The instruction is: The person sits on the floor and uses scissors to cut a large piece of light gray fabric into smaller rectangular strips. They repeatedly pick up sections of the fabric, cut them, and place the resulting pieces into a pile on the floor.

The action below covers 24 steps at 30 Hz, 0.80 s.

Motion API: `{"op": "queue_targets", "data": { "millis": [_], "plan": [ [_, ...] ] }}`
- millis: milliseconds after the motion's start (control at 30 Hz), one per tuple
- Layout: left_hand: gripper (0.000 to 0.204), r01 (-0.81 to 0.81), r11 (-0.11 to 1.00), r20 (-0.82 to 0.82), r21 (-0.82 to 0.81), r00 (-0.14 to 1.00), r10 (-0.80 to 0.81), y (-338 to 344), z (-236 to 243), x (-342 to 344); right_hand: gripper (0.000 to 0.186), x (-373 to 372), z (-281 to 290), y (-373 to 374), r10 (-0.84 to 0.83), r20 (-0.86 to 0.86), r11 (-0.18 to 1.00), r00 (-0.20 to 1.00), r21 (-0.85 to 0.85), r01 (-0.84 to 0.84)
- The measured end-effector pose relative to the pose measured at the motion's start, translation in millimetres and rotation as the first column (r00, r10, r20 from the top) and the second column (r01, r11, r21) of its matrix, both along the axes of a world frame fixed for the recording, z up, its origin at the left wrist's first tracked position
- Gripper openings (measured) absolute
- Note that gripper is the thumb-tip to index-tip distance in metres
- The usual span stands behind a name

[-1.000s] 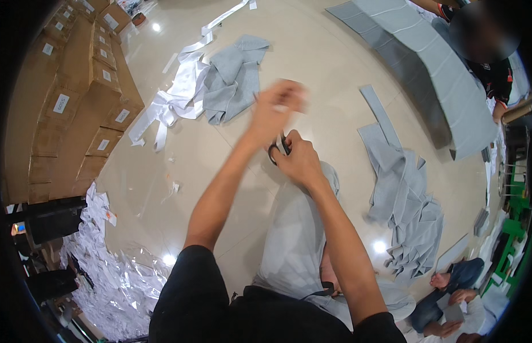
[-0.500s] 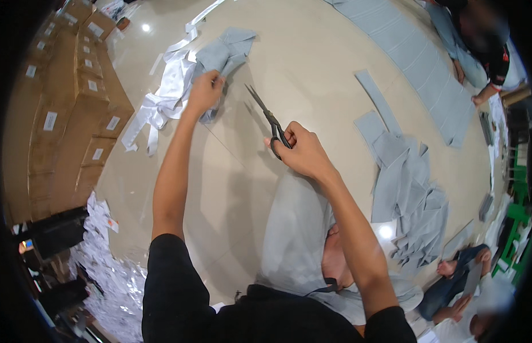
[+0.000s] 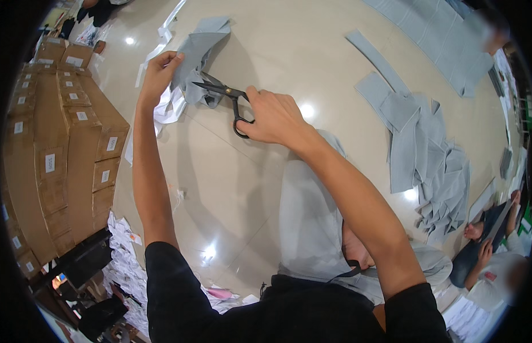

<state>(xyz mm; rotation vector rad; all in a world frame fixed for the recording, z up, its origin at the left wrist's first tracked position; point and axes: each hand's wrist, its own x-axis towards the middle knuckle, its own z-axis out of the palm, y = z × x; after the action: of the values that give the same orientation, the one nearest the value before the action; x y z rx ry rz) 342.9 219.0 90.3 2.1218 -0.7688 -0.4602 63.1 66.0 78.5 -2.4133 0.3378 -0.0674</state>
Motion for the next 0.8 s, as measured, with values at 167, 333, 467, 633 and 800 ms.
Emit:
{"op": "queue_targets", "data": {
  "millis": [167,333,467,633,800],
  "plan": [
    [0.027,0.017,0.999,-0.084,-0.046,0.996,-0.021,1.1,3.4,0.7,0.046,14.7,-5.8,-1.8,0.006,-0.001,0.999,1.0,0.052,-0.006],
    [0.028,0.032,0.999,-0.06,-0.031,0.998,-0.034,-1.4,5.8,-3.7,0.043,19.6,-9.2,-1.1,0.029,0.032,0.998,0.999,0.057,-0.03],
    [0.028,0.036,0.999,-0.05,-0.021,0.998,-0.037,-1.2,6.3,-4.1,0.039,23.9,-12.2,2.3,0.045,0.031,0.997,0.999,0.063,-0.047],
    [0.028,0.029,0.999,-0.049,-0.038,0.998,-0.031,-3.8,4.2,-3.3,0.041,25.2,-21.0,2.4,0.027,0.012,0.998,1.0,0.049,-0.028],
    [0.031,0.036,0.998,0.022,-0.059,0.999,-0.035,-17.9,10.5,-9.7,0.049,0.0,-17.3,-1.2,-0.069,0.023,0.989,0.997,0.134,0.065]
  ]
}}
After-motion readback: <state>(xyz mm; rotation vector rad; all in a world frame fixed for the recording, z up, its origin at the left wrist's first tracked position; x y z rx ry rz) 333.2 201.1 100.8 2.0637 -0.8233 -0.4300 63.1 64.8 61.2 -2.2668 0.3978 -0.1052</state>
